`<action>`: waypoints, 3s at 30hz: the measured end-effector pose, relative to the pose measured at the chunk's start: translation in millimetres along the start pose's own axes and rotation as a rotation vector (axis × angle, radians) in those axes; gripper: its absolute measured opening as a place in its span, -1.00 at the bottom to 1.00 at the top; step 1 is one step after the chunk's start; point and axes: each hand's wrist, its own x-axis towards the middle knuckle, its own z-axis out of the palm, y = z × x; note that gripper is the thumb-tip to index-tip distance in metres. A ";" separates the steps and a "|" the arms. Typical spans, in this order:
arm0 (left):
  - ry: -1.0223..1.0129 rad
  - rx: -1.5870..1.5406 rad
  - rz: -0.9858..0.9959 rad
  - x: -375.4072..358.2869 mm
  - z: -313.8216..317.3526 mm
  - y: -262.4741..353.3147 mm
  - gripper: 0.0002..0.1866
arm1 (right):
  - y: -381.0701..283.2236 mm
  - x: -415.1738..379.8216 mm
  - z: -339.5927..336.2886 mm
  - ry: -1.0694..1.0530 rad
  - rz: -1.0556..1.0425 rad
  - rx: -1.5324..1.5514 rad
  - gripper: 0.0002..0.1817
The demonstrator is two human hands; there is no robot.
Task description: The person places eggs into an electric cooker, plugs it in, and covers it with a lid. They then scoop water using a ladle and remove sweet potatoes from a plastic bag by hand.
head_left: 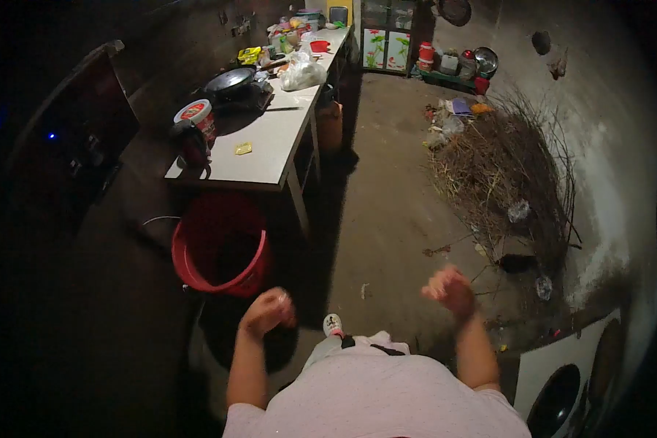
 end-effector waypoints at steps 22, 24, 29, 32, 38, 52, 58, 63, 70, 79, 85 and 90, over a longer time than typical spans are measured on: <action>0.194 1.644 -0.185 564.4 -92.7 115.6 -0.72 | 252.1 491.8 -102.9 0.250 0.401 -0.412 -0.58; 0.216 1.633 -0.175 613.2 -91.6 137.1 -0.70 | 233.4 553.5 -130.7 0.243 0.373 -0.190 -0.54; 0.396 1.568 -0.150 711.9 -120.5 159.8 -0.59 | 222.7 681.0 -177.2 0.162 0.372 -0.269 -0.55; 0.418 1.558 -0.165 773.7 -149.8 167.8 -0.60 | 224.6 754.4 -207.1 0.154 0.378 -0.289 -0.56; 0.410 1.522 -0.184 934.4 -222.0 214.1 -0.61 | 287.8 893.9 -265.4 0.208 0.292 -0.299 -0.68; 0.063 1.564 -0.154 1323.2 -277.9 308.0 -0.66 | 515.9 999.1 -482.6 -0.041 1.058 -0.556 -0.64; 0.414 1.550 -0.285 1435.5 -299.4 324.4 -0.65 | 590.5 1160.3 -584.4 -0.405 1.024 -0.685 -0.63; 0.659 1.445 -0.279 1494.5 -313.8 368.1 -0.69 | 597.8 1428.9 -651.4 -0.698 0.699 -1.019 -0.58; 0.979 1.340 -0.128 1523.9 -400.9 436.5 -0.69 | 587.7 1693.7 -595.4 -0.333 0.233 -0.696 -0.57; 1.466 1.010 -0.335 1528.7 -557.4 509.4 -0.43 | 494.6 1803.3 -429.7 -0.761 0.218 -0.384 -0.64; 2.051 0.763 0.022 1453.6 -584.2 494.0 -0.30 | 433.8 1883.6 -331.9 -1.077 -0.023 -0.458 -0.69; 2.337 -0.027 0.507 1405.7 -548.1 493.4 -0.37 | 396.9 1931.7 -251.7 -1.358 -0.173 -0.338 -0.73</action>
